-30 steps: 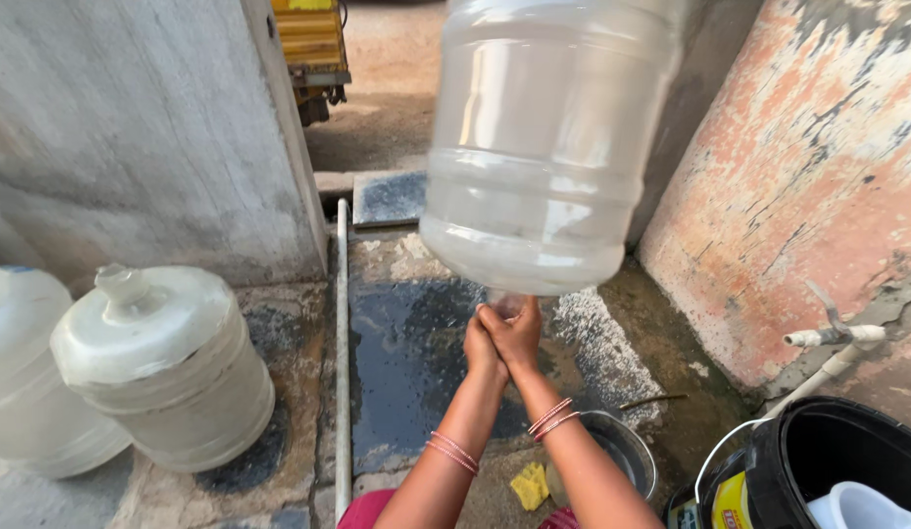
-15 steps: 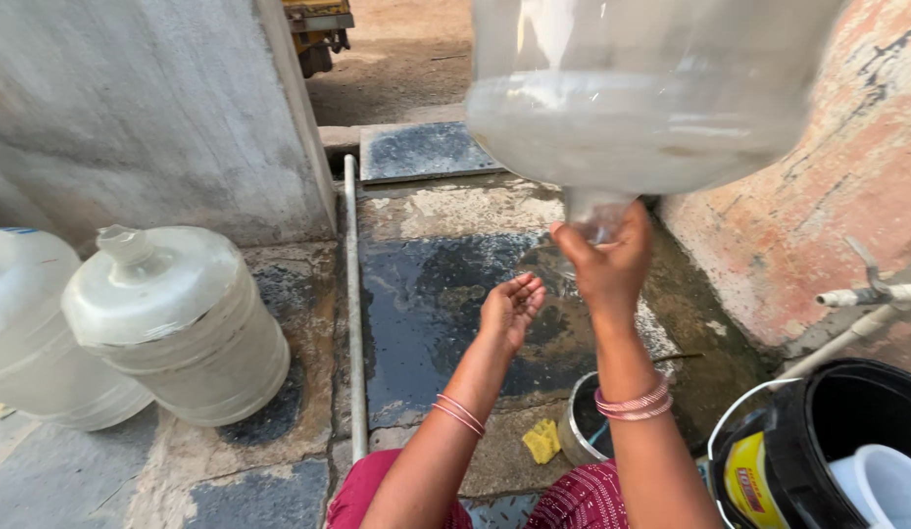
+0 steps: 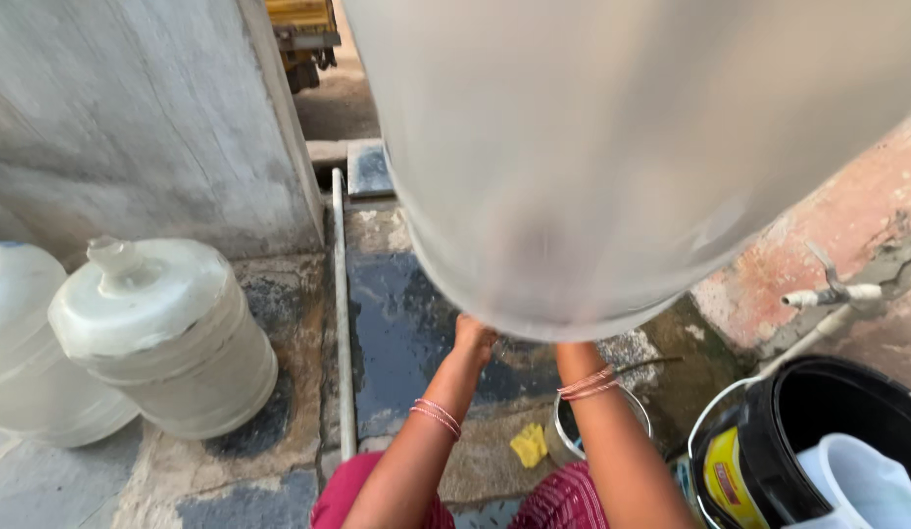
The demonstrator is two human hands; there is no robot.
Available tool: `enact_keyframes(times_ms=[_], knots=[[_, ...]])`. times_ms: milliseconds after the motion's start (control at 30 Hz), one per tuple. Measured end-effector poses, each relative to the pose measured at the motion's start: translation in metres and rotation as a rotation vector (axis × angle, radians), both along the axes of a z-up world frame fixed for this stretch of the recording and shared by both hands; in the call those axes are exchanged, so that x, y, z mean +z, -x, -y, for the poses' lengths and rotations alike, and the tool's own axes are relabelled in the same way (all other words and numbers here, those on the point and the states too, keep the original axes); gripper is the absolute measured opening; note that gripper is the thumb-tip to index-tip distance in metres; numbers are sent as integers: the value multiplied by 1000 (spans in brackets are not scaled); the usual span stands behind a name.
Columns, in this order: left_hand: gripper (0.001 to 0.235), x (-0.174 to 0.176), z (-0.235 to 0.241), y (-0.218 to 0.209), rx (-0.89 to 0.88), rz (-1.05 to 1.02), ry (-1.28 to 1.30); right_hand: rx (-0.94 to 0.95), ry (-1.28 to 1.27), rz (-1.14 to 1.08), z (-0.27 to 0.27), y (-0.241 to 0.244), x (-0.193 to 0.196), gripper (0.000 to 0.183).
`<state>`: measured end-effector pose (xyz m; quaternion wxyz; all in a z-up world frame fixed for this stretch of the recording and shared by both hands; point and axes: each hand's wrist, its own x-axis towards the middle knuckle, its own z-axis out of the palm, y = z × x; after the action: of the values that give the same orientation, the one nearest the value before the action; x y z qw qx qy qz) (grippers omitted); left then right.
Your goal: The person cleans a plastic water jug by rinsing it with water from a small pitcher, shaking it vigorously, and emptying it into a bucket.
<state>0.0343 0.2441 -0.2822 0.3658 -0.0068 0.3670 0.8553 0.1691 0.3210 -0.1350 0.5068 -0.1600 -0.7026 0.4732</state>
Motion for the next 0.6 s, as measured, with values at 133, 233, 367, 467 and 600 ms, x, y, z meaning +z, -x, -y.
enact_keyframes(times_ms=[133,233,367,467,600], knots=[[35,-16,6,-49,82,-582,152,-22,-36,73,22,-25,-28,42],[33,9,-8,-102,93,-1483,562,-26,-16,18,-6,-13,-3,42],[34,39,-29,-170,-422,-1324,645,-32,-21,-1,-26,-27,9,42],[29,10,-46,-201,-430,-1335,340,-39,-42,19,-26,-42,-9,42],[37,-49,-84,-213,-518,-1458,295,-44,-99,59,-21,-67,-33,42]])
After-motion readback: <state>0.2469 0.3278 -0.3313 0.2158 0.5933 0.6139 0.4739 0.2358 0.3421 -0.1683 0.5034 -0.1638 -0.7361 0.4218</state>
